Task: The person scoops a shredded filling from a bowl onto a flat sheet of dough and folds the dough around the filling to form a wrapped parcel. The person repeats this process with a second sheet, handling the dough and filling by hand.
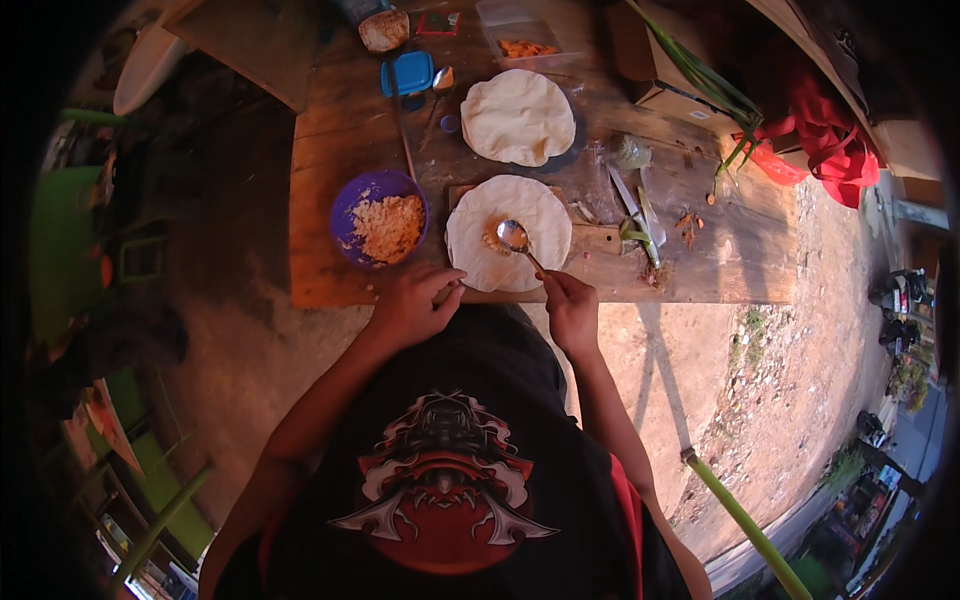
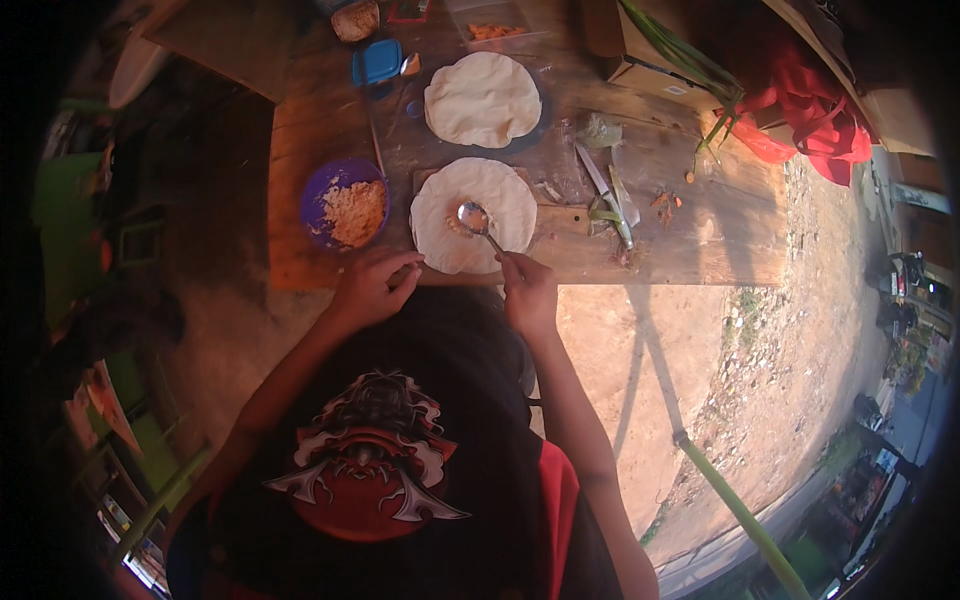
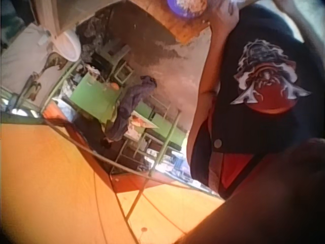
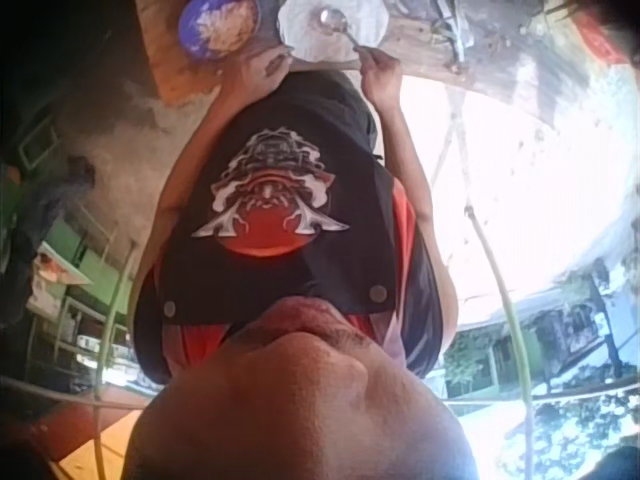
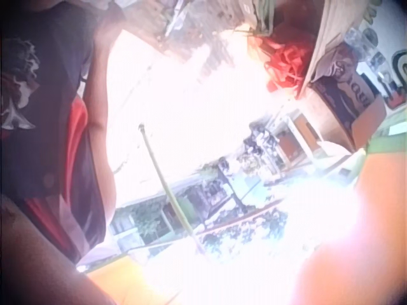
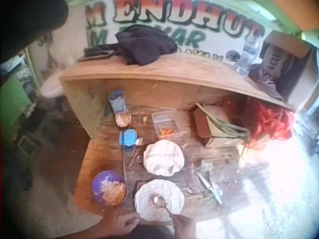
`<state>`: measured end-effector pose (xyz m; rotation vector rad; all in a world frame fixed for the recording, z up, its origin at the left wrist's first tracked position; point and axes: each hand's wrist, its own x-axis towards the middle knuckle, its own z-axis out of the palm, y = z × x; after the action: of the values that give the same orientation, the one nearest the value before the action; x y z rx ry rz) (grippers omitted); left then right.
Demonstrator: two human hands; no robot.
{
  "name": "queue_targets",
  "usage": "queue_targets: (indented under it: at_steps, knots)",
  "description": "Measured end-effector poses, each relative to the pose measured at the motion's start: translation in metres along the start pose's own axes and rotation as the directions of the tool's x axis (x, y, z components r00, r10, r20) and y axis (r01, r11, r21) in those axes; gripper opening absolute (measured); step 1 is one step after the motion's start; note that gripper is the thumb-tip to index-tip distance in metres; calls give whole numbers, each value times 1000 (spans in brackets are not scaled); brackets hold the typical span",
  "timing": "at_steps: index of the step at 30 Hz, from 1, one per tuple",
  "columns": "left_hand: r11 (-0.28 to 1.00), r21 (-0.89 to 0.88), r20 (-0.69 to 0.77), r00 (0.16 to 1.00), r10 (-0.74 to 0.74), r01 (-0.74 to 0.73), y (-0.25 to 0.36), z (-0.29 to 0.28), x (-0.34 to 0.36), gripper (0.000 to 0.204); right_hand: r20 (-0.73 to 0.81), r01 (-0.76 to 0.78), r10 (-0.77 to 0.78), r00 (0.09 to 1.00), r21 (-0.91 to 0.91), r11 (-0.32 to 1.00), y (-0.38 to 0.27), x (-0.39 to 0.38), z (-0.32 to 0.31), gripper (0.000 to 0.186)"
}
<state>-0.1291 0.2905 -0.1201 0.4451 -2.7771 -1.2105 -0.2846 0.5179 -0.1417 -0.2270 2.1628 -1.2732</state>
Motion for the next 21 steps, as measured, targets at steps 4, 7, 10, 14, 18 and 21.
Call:
queue_targets:
  at_steps: [4, 7, 10, 14, 18, 21]
  knots:
    - [979, -154, 72, 990, -120, 130, -7, 0, -11, 29, -49, 157, -172, 984, -222, 962, 7, -4, 4, 28]
    - [961, -141, 93, 969, -228, 239, -12, -1, -19, 31, -40, 179, -199, 979, -296, 938, -8, -10, 2, 27]
    - [938, -130, 113, 945, -307, 321, -21, -5, -25, 33, -38, 161, -181, 983, -309, 937, -12, -13, 3, 27]
    - [944, -114, 89, 950, -300, 309, -25, -9, -24, 33, -34, 164, -183, 983, -299, 940, -4, -7, 5, 26]
    - [937, -112, 71, 943, -325, 331, -28, -10, -25, 33, -49, 161, -166, 985, -88, 983, 19, -4, 7, 26]
    - [913, -175, 32, 929, -368, 368, -44, -3, -33, 33, -16, -23, 25, 1000, 120, 992, 20, 5, 2, 28]
